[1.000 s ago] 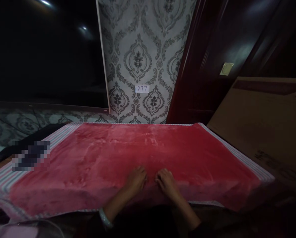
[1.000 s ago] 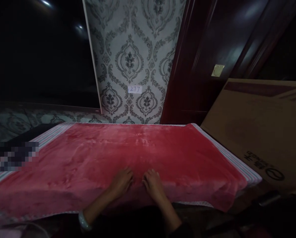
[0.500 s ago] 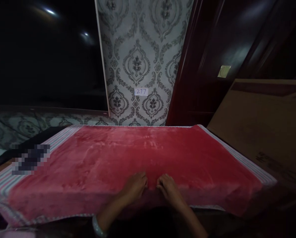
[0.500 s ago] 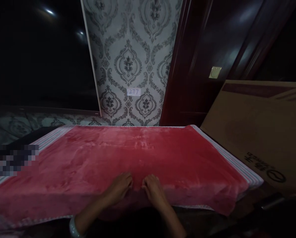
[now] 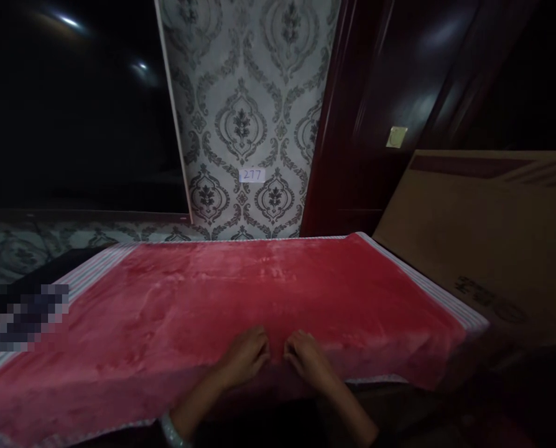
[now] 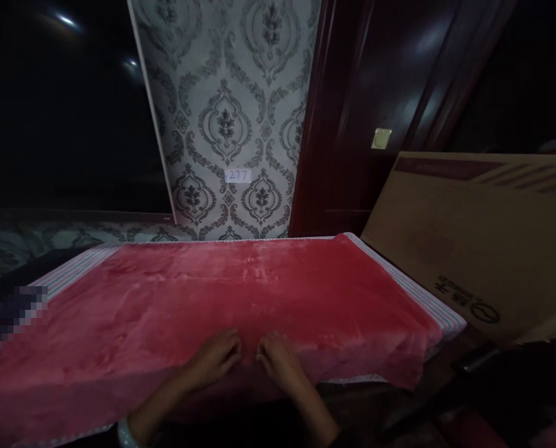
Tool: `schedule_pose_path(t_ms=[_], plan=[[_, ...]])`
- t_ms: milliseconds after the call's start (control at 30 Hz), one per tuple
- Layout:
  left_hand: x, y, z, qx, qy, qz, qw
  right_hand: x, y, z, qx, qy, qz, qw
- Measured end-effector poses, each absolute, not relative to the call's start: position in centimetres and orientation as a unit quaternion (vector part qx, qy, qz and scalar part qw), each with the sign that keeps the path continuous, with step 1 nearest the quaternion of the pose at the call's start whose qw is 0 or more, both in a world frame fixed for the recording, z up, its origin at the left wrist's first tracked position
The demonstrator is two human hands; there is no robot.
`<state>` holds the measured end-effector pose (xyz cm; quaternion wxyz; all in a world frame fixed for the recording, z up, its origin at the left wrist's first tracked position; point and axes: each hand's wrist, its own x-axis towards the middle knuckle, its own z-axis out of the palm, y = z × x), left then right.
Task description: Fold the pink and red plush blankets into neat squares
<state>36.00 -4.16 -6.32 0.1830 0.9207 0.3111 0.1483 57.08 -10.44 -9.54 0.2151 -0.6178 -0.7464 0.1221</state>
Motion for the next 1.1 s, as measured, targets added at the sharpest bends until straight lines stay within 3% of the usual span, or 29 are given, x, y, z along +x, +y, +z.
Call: schedule_pose_path(t_ms=[167, 300, 467, 700, 900, 1100], plan=[[37.4, -3.0, -6.3, 0.928, 0.318, 0.164, 0.105, 58.6, -9.9, -8.3, -0.651, -0.712, 0.049, 0.258], [38.4, -2.9, -7.7, 0.939, 0.336, 0.052, 0.058, 60.0, -10.0, -8.9, -0.692, -0.697, 0.035, 0.185], [38.3, -3.0, -8.2, 0.942, 0.33, 0.054, 0.023, 61.1, -10.4, -9.5, -0.69, -0.706, 0.042, 0.152], [37.8, -2.5, -7.9, 0.955, 0.293, 0.031, 0.036, 66.2, -10.3, -9.2, -0.736, -0.664, 0.015, 0.134], [36.2, -2.4, -10.6, 0.979, 0.189, 0.062, 0.037, 74.2, -10.5, -9.7, -0.814, -0.566, -0.023, 0.131], [35.7, -2.3, -10.3, 0.961, 0.185, 0.119, 0.167, 82.3, -10.1, -8.3, -0.879, -0.437, -0.066, 0.176]])
